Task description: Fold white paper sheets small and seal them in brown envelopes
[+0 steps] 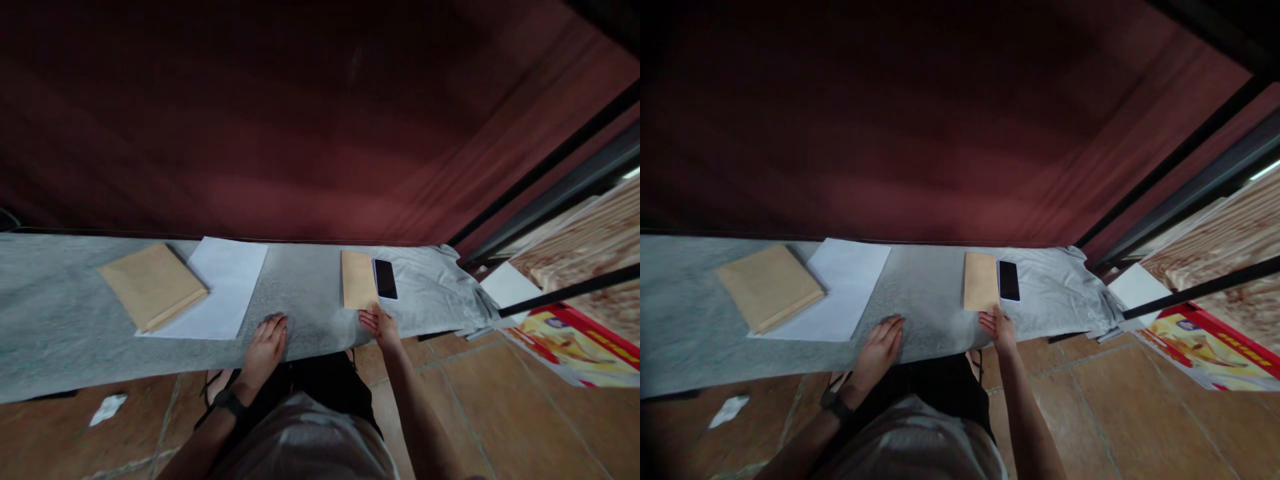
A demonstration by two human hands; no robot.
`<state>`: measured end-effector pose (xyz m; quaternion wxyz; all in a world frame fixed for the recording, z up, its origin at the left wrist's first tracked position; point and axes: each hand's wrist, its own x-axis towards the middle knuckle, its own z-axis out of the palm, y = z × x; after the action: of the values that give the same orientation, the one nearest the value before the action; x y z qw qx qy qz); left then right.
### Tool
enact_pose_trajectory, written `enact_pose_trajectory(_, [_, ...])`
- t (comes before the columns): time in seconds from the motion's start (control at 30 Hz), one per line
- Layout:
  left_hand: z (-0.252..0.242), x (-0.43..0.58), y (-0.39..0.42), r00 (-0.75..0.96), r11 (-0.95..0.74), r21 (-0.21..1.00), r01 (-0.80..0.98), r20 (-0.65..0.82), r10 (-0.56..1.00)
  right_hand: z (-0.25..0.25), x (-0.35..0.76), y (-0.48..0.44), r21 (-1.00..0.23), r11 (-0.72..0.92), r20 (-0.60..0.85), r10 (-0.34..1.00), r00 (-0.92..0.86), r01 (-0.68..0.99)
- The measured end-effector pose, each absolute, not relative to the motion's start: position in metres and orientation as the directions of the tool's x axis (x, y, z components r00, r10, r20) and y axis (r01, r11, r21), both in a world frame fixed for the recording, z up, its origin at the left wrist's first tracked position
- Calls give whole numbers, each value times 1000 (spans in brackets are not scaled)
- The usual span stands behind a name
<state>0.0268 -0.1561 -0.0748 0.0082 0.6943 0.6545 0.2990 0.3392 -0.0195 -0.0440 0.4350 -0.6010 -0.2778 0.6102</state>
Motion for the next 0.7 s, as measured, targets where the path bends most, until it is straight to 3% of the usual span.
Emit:
enact_pose_trajectory(0.13, [-60,20,-163,-95,-68,379,923,396,913,-51,341,-29,-866,-496,-500,860,104,-65])
enact_pose_trajectory(0.3, [-47,-11,-171,-366,274,278,921,368,855,-60,326,-54,-938,-186,-176,982,62,294])
enact_pose_trajectory(0.4, [-47,-27,-175,-465,426,191,884,284,838,-58,312,-67,-815,21,-14,998,-56,579])
enact_pose_trajectory(0.5, [-44,-33,-174,-451,434,127,892,207,868,-52,299,-74,-628,154,49,986,-159,762])
enact_pose_trajectory(0.6, [-36,-34,-170,-423,411,104,906,160,892,-50,292,-76,-481,229,77,973,-219,846])
enact_pose_trajectory(0.7, [-26,-33,-167,-437,417,148,897,147,887,-50,291,-75,-438,259,92,966,-243,861])
